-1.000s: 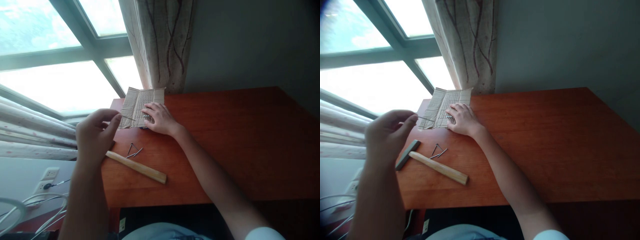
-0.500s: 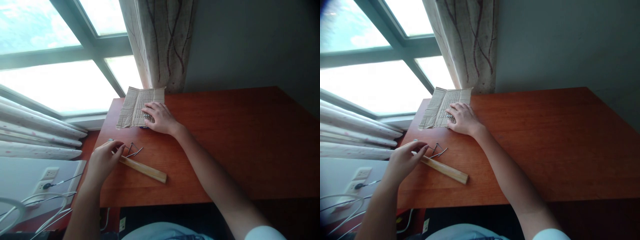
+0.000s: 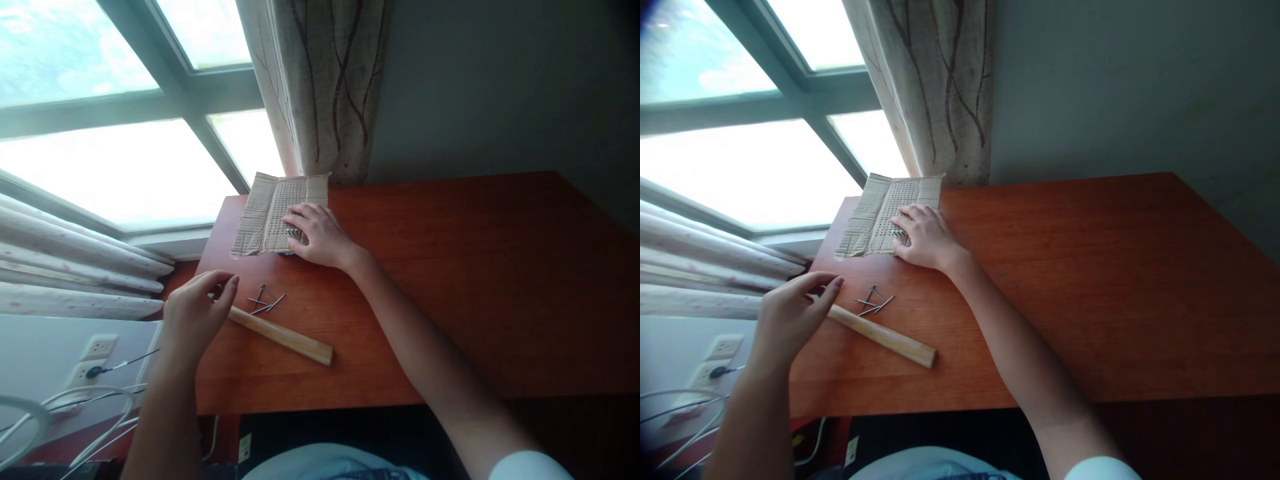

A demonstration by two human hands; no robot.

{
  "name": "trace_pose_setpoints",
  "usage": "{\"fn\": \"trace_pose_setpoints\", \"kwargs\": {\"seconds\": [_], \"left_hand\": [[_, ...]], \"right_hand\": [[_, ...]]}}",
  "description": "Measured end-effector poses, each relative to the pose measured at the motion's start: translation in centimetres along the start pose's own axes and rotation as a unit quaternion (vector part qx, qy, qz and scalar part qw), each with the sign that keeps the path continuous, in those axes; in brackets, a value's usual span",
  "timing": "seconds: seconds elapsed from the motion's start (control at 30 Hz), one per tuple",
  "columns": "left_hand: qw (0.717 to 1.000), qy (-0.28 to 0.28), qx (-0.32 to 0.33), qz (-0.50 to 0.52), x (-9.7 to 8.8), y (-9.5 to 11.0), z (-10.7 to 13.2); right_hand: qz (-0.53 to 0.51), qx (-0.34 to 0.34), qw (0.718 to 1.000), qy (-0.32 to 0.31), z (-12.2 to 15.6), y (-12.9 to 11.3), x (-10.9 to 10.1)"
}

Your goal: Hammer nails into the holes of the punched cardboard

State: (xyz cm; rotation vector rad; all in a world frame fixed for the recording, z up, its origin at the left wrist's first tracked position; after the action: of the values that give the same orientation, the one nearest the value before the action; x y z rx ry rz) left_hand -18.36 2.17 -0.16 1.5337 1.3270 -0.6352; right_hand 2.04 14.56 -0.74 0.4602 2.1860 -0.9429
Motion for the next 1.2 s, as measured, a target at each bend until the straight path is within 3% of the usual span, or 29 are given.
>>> {"fn": "trace_pose_setpoints", "kwargs": {"seconds": [0.17, 0.43, 0.7, 0.93, 1.1, 1.2], "left_hand": [[0.994, 0.079, -0.005, 0.075, -2.0, 1.8, -1.0], [0.987, 0.092, 0.045, 0.12, -2.0, 5.7, -2.7], [0.988, 0.073, 0.05, 0.126, -0.7, 7.0, -3.7], [0.984, 0.041, 0.119, 0.128, 1.6, 9.6, -5.8], [0.984, -0.01, 0.165, 0.073, 3.5, 11.2, -6.9], [0.983, 0.004, 0.165, 0.082, 3.3, 11.4, -7.4]], "right_hand": [[-0.001, -0.001, 1.0, 0.0, 0.0, 0.0, 0.0], [-0.001, -0.001, 1.0, -0.005, 0.0, 0.2, 0.2], [0.002, -0.001, 1.0, -0.009, 0.0, 0.1, 0.2], [-0.001, -0.004, 1.0, -0.014, 0.0, 0.1, 0.2], [-0.003, -0.005, 1.0, -0.014, 0.0, 0.2, 0.4], [0.003, -0.005, 1.0, -0.013, 0.0, 0.1, 0.4]]}}
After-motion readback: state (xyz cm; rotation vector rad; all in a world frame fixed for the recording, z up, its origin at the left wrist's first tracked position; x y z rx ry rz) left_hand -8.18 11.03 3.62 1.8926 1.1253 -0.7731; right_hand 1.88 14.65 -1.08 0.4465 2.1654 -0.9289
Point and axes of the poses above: each hand's wrist, its own z-axis away from the middle knuckle, its own x-axis out of the palm, y = z × x, the point moved 9 cm from there along -z, towards the middle knuckle, and after that the axes turned 9 degrees about y, right-handed, at the moved point
